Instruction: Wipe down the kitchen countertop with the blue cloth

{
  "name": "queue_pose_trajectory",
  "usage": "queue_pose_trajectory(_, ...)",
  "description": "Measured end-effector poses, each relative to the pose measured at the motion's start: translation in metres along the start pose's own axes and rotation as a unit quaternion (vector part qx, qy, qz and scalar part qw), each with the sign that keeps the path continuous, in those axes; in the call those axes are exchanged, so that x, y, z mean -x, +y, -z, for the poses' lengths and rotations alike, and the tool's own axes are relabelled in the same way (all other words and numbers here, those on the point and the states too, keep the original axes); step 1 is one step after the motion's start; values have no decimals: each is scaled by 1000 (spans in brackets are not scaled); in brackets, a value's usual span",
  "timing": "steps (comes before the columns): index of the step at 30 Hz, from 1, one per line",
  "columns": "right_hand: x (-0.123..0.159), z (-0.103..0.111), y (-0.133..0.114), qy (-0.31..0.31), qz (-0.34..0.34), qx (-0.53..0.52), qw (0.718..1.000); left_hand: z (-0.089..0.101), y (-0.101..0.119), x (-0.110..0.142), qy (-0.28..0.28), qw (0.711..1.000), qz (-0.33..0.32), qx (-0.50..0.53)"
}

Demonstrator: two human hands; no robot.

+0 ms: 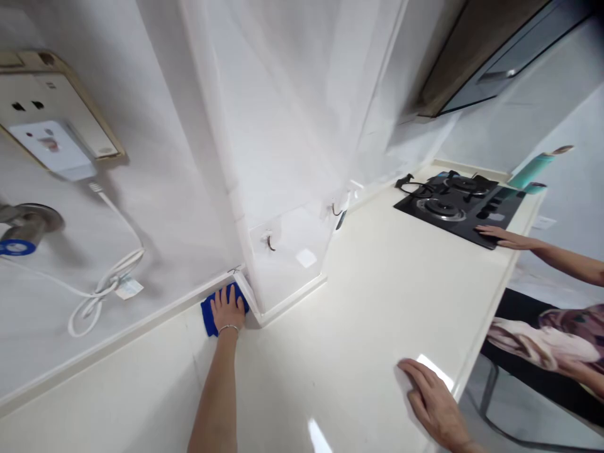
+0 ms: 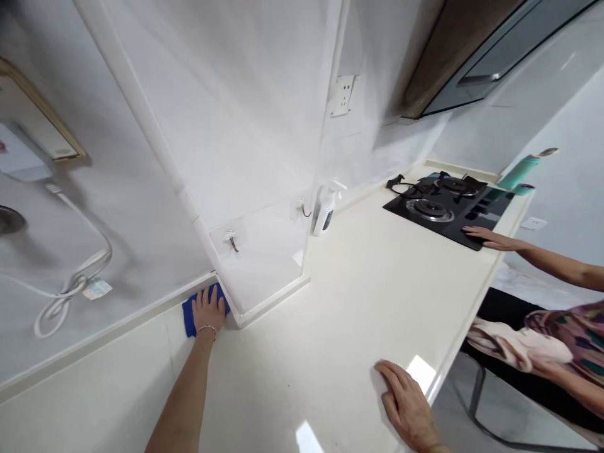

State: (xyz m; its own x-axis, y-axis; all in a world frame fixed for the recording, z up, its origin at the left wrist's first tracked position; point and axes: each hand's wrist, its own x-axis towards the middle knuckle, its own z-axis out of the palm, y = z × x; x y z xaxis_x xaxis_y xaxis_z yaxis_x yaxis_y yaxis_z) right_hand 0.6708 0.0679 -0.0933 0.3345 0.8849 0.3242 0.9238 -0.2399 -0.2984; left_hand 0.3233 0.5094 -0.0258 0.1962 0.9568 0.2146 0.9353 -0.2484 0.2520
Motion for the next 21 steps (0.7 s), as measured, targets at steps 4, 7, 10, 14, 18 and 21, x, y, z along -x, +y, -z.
queue_pose_trajectory(4, -2, -1, -1, 12, 4, -12, 1000, 11, 3, 31, 5, 1000, 3, -13)
queue_pose_trajectory(7, -2, -5, -1, 17, 1, -20, 1000, 20, 5, 64, 8, 1000, -3, -28)
queue_pose_trajectory(10, -2, -8, -2, 25, -5, -24, 999, 23, 6, 101, 9, 999, -10, -38)
queue_pose_trajectory(14, -3, -8, -6, 37, -10, -20, 999, 21, 14, 148, 24, 999, -23, -28)
queue_pose_trajectory(18, -6, -1, -12, 42, -7, -8, 999, 19, 46, 190, 24, 998, -43, -25)
queue_pose_trajectory(21, -7, 5, -16, 39, -5, -6, 999, 15, 86, 223, 5, 998, -59, -21)
